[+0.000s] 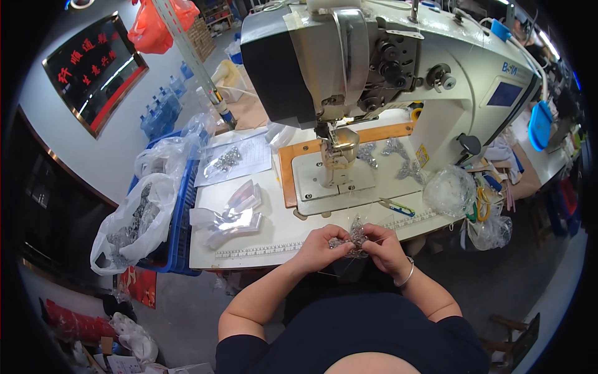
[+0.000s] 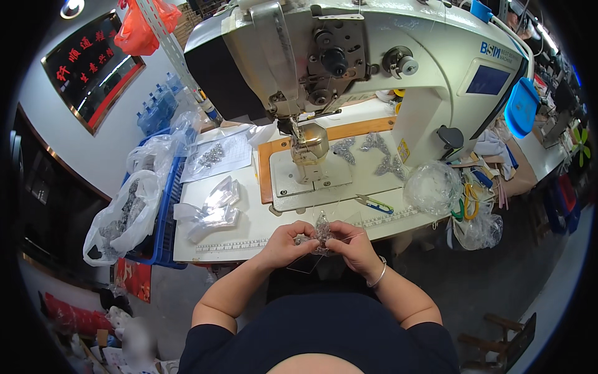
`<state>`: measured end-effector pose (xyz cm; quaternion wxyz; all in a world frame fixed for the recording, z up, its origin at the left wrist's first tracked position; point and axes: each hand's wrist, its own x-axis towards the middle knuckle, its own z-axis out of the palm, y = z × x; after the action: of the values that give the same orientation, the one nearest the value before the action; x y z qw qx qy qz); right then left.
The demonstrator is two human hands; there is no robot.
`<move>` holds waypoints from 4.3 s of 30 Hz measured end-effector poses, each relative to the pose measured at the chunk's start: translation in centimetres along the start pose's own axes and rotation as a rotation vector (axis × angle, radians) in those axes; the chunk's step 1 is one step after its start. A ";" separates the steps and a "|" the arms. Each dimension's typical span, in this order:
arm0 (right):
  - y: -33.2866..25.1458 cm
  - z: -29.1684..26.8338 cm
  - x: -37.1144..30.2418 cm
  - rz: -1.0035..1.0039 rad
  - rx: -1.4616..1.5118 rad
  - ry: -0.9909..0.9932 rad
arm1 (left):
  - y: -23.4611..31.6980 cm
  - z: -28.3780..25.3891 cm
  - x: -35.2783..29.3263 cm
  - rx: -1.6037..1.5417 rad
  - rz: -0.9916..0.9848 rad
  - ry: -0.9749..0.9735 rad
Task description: The person sews small, shiny, silver decorative pieces onto clear plastic bags using a sewing machine. They repeatedly pick up a bag, align the decoration, stitch it in place, and trim the thread with scissors. The finished items are placed on the table.
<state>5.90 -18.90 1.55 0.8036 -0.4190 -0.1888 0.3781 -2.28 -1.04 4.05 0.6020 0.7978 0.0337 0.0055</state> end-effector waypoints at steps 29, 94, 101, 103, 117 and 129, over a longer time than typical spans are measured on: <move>-2.4 0.7 1.0 0.236 0.138 -0.486 | 1.6 -4.5 0.7 1.531 1.398 0.383; -6.5 -4.1 2.2 0.236 0.103 -0.448 | -1.3 -0.2 -0.5 -0.645 0.012 0.337; -0.9 -2.0 0.5 -0.076 0.236 -0.414 | -1.5 1.0 -0.4 -0.740 0.058 0.421; -1.5 -1.7 0.5 -0.135 0.295 -0.468 | -1.5 0.9 -0.5 -0.744 0.063 0.423; -8.1 -1.8 3.0 -0.058 -0.914 -0.511 | -0.6 0.1 -1.4 -0.379 0.097 0.321; -5.1 0.6 2.3 -0.328 -1.006 -0.133 | -0.6 0.0 -0.4 -0.441 0.036 0.393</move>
<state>9.29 -18.66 6.04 0.5382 -0.6926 -0.4604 0.1362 -2.72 -0.93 3.45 0.7424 0.6319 0.1336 0.1778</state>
